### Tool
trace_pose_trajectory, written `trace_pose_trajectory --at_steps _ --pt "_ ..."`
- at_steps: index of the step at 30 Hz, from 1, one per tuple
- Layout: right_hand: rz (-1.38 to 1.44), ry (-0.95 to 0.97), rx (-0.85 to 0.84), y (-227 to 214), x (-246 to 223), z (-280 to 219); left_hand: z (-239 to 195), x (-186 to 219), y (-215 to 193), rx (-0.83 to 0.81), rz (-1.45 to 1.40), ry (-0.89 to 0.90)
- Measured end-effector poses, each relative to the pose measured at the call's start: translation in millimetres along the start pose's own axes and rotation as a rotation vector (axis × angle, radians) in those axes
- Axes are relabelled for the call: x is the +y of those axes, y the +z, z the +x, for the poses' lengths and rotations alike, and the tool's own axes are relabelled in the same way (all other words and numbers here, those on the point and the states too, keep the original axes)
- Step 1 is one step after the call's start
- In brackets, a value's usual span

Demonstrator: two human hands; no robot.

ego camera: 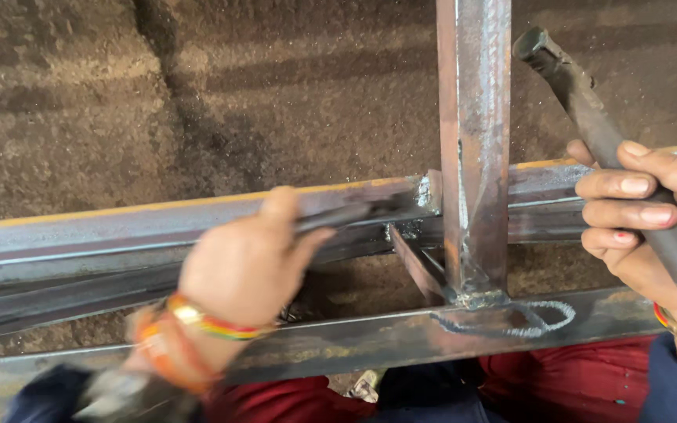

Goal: The person uses a hammer and a chisel to chip away slag and debris from welded joints on a metal frame, then wipes the seams by hand.

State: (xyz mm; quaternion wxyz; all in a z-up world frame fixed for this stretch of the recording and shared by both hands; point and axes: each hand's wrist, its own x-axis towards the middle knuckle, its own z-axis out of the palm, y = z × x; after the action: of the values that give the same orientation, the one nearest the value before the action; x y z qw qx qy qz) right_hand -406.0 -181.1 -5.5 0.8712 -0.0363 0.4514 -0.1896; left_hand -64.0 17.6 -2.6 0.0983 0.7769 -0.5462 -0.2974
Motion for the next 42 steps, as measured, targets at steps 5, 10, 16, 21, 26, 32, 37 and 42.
trace_pose_trajectory --at_steps 5,10,16,21,26,32,37,42 --pt "0.077 -0.002 -0.098 -7.7 -1.7 -3.9 -3.2 -31.4 -18.6 -0.074 -0.057 -0.041" --pt "0.311 0.029 -0.261 -14.7 1.3 0.5 11.3 -19.6 34.1 0.054 -0.126 0.192" --pt "0.268 0.05 -0.259 -17.8 -2.2 -2.0 1.5 -22.1 -32.0 -0.038 -0.045 0.017" --pt "0.281 0.035 -0.245 -14.9 -0.1 -1.1 22.6 -1.9 5.1 0.017 -0.156 0.162" --pt "0.11 0.017 -0.134 -7.1 -2.1 -0.1 8.3 -30.7 15.6 -0.067 -0.021 0.152" --pt "0.043 -0.006 -0.093 -7.6 -8.4 -2.0 11.7 -32.2 -28.0 -0.202 -0.025 -0.004" --pt "0.15 0.002 -0.109 -6.2 -4.5 2.0 30.9 -9.4 11.4 -0.053 -0.05 0.258" --pt "0.066 0.012 -0.14 -8.3 -7.3 -0.3 15.6 -40.5 -30.6 -0.151 0.055 0.036"
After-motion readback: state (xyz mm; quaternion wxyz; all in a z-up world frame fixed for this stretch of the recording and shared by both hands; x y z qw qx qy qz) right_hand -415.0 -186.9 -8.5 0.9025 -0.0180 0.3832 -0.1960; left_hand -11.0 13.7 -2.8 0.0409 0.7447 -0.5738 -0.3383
